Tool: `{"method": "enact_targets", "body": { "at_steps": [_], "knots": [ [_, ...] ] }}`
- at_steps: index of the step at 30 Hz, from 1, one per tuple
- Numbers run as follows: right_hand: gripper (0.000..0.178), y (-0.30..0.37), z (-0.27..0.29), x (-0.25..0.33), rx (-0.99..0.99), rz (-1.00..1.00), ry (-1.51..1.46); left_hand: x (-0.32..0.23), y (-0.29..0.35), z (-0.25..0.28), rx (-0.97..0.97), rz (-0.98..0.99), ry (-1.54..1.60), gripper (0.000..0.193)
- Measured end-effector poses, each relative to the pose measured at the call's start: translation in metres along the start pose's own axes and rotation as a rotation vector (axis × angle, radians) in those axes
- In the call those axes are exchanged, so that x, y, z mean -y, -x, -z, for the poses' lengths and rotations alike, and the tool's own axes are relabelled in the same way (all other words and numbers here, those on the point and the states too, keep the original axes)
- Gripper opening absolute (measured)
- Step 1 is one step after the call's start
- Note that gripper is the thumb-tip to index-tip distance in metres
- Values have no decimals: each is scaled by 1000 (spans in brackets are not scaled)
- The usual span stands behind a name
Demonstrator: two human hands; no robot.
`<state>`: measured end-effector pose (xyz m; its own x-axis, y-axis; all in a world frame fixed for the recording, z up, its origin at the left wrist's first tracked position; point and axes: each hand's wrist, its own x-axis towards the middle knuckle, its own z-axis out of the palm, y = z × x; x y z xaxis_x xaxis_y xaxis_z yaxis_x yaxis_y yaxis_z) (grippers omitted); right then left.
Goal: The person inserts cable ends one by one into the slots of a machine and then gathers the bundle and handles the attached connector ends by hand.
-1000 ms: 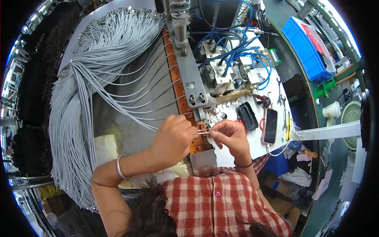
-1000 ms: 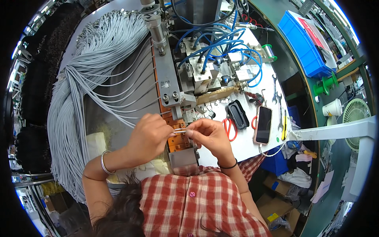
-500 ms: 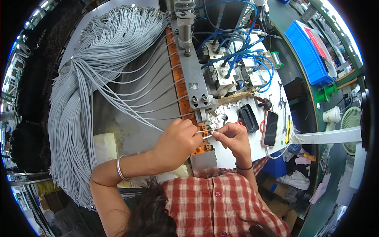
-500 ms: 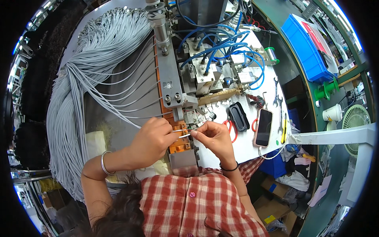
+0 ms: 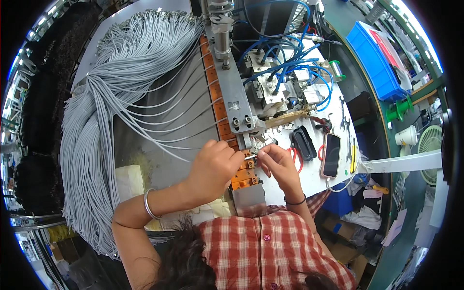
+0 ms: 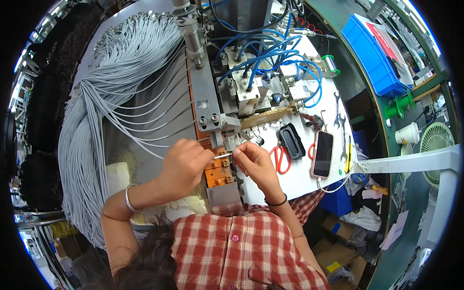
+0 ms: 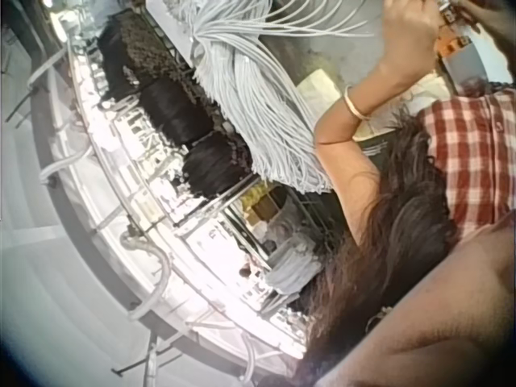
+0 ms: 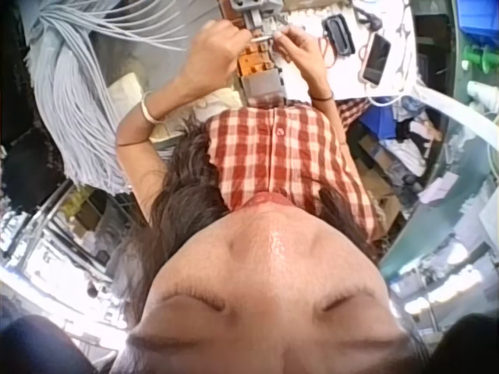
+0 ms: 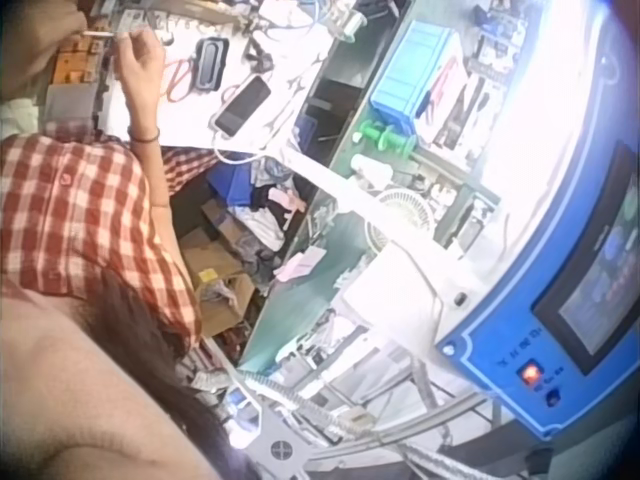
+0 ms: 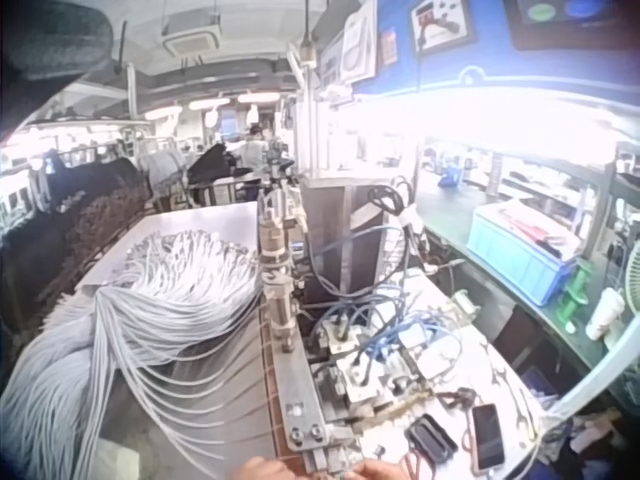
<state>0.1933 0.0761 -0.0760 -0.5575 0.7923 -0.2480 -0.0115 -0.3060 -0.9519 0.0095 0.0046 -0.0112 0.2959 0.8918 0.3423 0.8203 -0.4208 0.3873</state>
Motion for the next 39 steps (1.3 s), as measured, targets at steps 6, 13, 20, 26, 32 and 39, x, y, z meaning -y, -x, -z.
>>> {"method": "enact_targets", "body": {
  "at_steps": [6, 13, 20, 26, 32, 39],
  "knots": [
    [11, -2, 7, 10, 151, -170, -18, 0, 3, -1, 136, 66, -68, 14],
    [11, 7, -2, 9, 29, 188, 272, -8, 0, 44, 120, 16, -181, 15],
    [10, 48, -13, 108, 858, 894, -91, 63, 37, 168, -248, 157, -969, 34],
    [13, 52, -29, 119, 1149, 844, -362, 88, 127, 157, 186, 135, -1144, 40],
    [13, 65, 9, 92, 634, 823, -202, 61, 76, 130, 442, -120, -909, 7],
    [7, 20, 19, 18, -121, 440, -149, -11, -10, 68, 79, -187, -615, 12]
  ]
}}
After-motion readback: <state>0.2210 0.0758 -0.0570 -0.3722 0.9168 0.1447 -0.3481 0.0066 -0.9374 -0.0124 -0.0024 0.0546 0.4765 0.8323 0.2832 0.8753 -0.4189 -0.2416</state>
